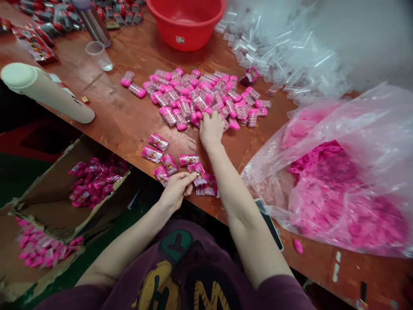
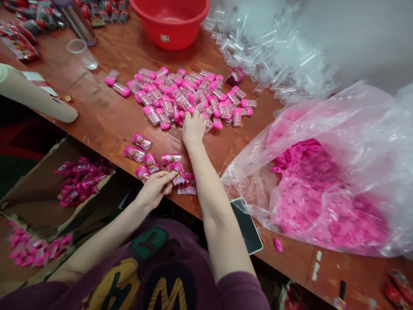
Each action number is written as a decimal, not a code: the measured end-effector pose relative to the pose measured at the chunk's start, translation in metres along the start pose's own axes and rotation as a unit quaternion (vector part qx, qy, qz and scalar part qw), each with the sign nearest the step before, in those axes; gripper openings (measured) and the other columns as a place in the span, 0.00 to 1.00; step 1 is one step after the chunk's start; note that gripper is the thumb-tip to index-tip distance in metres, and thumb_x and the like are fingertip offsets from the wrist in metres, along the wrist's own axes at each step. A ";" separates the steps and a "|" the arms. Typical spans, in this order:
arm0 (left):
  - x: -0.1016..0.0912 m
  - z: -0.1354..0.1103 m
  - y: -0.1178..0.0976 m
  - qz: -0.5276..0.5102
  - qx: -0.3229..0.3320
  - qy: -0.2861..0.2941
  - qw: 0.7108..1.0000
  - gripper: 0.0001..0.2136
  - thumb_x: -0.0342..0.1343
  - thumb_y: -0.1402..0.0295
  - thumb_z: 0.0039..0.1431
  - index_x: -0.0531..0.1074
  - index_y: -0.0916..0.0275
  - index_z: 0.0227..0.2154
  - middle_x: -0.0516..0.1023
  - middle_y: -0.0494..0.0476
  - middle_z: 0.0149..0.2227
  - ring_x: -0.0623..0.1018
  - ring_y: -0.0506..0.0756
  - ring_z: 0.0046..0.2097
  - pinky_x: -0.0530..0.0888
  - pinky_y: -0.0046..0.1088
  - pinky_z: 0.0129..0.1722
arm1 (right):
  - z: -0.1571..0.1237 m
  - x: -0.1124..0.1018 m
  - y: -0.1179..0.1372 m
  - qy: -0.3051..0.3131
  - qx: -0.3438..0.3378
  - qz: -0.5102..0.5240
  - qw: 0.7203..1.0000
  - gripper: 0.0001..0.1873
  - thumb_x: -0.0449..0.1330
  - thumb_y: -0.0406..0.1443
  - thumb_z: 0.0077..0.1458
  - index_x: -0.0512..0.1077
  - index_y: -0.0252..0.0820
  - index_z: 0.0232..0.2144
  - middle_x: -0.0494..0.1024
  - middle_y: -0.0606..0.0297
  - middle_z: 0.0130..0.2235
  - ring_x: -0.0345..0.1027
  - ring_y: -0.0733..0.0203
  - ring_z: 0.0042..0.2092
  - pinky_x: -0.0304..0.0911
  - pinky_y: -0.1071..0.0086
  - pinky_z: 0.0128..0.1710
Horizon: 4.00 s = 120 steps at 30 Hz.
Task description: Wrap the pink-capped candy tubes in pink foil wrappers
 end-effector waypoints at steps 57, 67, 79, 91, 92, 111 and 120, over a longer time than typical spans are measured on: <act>0.039 -0.047 0.040 0.067 -0.106 0.201 0.971 0.20 0.66 0.57 0.69 0.77 0.68 0.25 0.76 0.55 0.21 0.63 0.41 0.17 0.53 0.21 0.18 | -0.317 -0.032 -0.027 0.158 0.209 0.700 0.665 0.34 0.63 0.57 0.66 0.58 0.56 0.66 0.70 0.75 0.31 0.44 0.72 0.20 0.41 0.74 0.16; 0.034 -0.052 0.045 0.053 -0.088 0.093 0.990 0.17 0.69 0.64 0.67 0.75 0.67 0.25 0.71 0.47 0.18 0.59 0.40 0.15 0.49 0.22 0.17 | -0.321 -0.027 -0.031 0.015 0.131 0.497 0.857 0.35 0.57 0.56 0.70 0.54 0.55 0.71 0.80 0.57 0.53 0.76 0.58 0.40 0.75 0.61 0.40; 0.029 -0.061 0.056 0.049 -0.111 0.146 0.982 0.17 0.67 0.62 0.69 0.74 0.67 0.27 0.74 0.49 0.20 0.65 0.41 0.15 0.53 0.19 0.16 | -0.321 -0.020 -0.027 0.041 0.236 0.665 0.707 0.29 0.62 0.59 0.66 0.59 0.54 0.57 0.65 0.80 0.25 0.55 0.70 0.17 0.56 0.71 0.17; -0.001 -0.056 0.028 0.079 -0.066 0.159 0.982 0.20 0.74 0.53 0.58 0.75 0.64 0.27 0.74 0.50 0.22 0.61 0.41 0.16 0.53 0.21 0.16 | -0.308 -0.015 -0.014 0.153 0.230 0.657 0.702 0.34 0.62 0.60 0.65 0.59 0.53 0.62 0.72 0.79 0.26 0.56 0.69 0.16 0.53 0.72 0.15; -0.010 -0.051 0.016 0.079 -0.053 0.128 0.987 0.19 0.72 0.53 0.60 0.77 0.64 0.30 0.78 0.52 0.25 0.60 0.41 0.16 0.53 0.22 0.16 | -0.305 -0.021 -0.022 0.129 0.219 0.610 0.751 0.33 0.61 0.58 0.66 0.59 0.52 0.63 0.74 0.77 0.28 0.59 0.68 0.18 0.56 0.71 0.17; -0.027 -0.023 0.001 0.139 0.014 0.017 0.990 0.29 0.66 0.43 0.62 0.73 0.63 0.19 0.78 0.57 0.19 0.65 0.44 0.13 0.53 0.22 0.14 | -0.270 -0.012 -0.043 -0.018 -0.010 0.024 0.999 0.20 0.49 0.39 0.76 0.81 0.42 0.50 0.80 0.49 0.50 0.73 0.49 0.50 0.67 0.55 0.50; 0.019 -0.032 0.024 0.101 -0.014 0.127 0.987 0.18 0.72 0.59 0.62 0.76 0.67 0.25 0.79 0.54 0.25 0.63 0.41 0.14 0.49 0.22 0.15 | -0.287 -0.030 -0.047 -0.029 -0.034 0.143 0.989 0.18 0.50 0.41 0.73 0.77 0.46 0.54 0.77 0.48 0.56 0.73 0.47 0.52 0.69 0.46 0.57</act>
Point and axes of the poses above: each hand's wrist, its own z-axis towards the middle knuckle, its own x-axis out of the palm, y = z × x, the point moved 6 cm from there along z, towards the middle knuckle
